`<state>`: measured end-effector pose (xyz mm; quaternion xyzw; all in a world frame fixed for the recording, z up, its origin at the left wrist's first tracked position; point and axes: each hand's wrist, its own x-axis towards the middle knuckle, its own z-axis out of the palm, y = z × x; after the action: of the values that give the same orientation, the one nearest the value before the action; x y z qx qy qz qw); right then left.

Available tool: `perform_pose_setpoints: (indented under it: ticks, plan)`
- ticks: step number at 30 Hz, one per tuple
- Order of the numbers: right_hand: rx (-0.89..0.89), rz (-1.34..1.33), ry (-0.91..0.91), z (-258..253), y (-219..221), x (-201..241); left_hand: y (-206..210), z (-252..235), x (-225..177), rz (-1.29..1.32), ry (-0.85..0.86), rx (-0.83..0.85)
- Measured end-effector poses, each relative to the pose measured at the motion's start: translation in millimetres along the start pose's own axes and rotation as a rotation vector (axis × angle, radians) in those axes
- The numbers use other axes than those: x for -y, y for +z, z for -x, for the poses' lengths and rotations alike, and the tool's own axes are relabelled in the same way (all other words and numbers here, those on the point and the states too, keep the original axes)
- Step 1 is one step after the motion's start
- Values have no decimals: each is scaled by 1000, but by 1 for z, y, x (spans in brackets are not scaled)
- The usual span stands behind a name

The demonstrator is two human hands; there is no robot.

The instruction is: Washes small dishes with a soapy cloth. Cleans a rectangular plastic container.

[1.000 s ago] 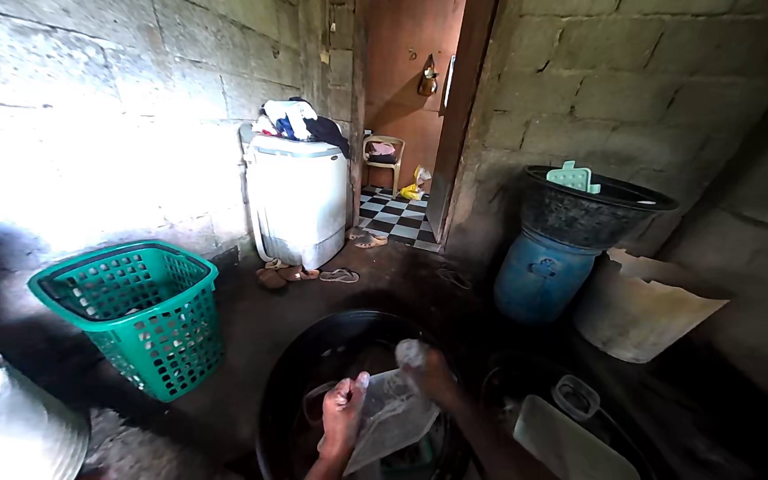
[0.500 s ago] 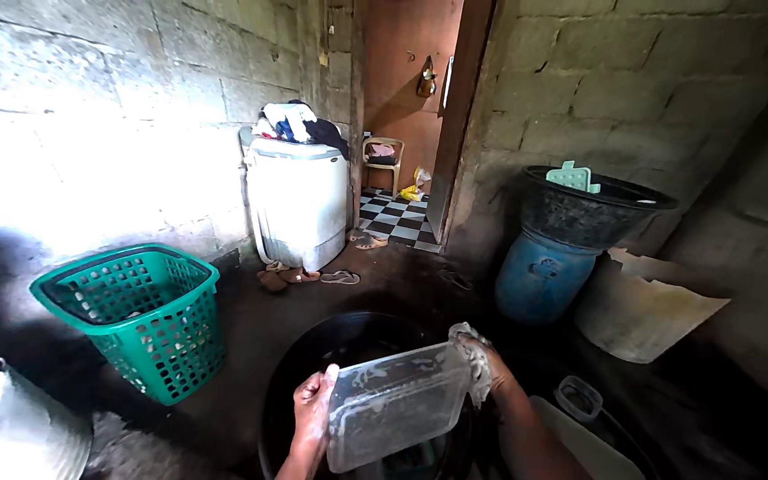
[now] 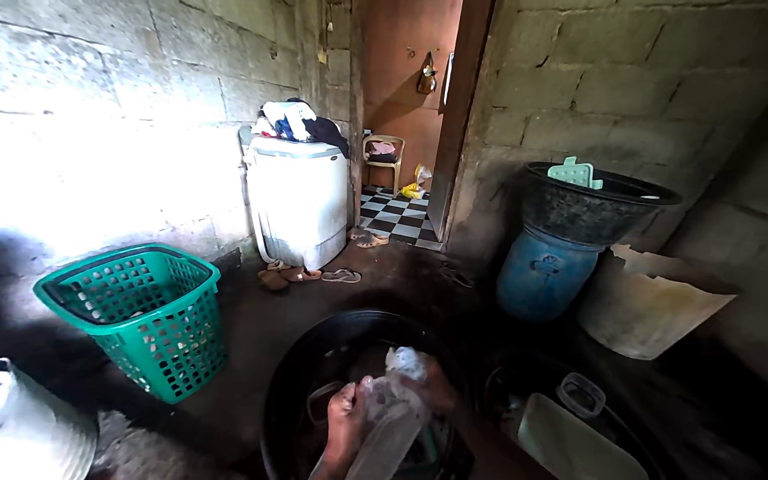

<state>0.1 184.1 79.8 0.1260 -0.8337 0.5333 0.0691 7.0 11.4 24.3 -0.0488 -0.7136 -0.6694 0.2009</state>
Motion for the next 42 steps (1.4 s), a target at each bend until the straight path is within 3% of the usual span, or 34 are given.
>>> perform_pose_setpoints:
  ticks: [3,7,10,12,13,16,20,22,24,26,27,28,30,32,34,36,39,42]
  plan:
    - [-130,15,105,-11,-17,-34,-8,-3,-1,150,-18,-20]
    - [-111,112,177,-10,-9,-13,0,-2,2,123,-44,-42]
    - [-58,100,3,0,24,15,3,0,-2,-63,-81,-18]
    - [-69,87,-167,0,35,22,2,-1,-3,-70,-53,-12]
    - [-54,73,-162,-2,32,23,1,-1,-3,-21,-38,-17]
    - [-62,46,95,-14,2,17,-4,-5,-8,195,-23,-46]
    - [-248,-362,282,-26,-30,-33,-8,-7,-13,334,-75,-92]
    - [-291,-602,280,-25,-36,-45,-7,-7,-14,393,-123,-118]
    - [-319,-679,258,-27,-36,-38,-9,-10,-6,411,-112,-94]
    - [-315,-540,207,-30,-34,-17,-20,-15,-1,177,-56,43]
    - [-290,-423,177,-29,-32,-3,-26,-17,-7,-97,-63,170]
    - [-244,-288,144,-28,-29,10,-28,-18,-18,-347,-124,338]
    - [-88,4,63,-20,-15,38,-15,-12,-35,-570,-236,558]
    - [9,138,-63,-12,4,51,-1,4,-30,-501,-172,445]
    - [5,72,-136,-9,10,46,2,10,-20,-365,-107,276]
    - [-24,-50,-64,-11,-1,33,-3,7,-13,-242,-107,171]
    - [-114,-2,116,-23,-36,-4,-10,0,-7,-13,2,-13]
    - [-227,22,248,-30,-69,-45,-19,-8,-9,75,60,-73]
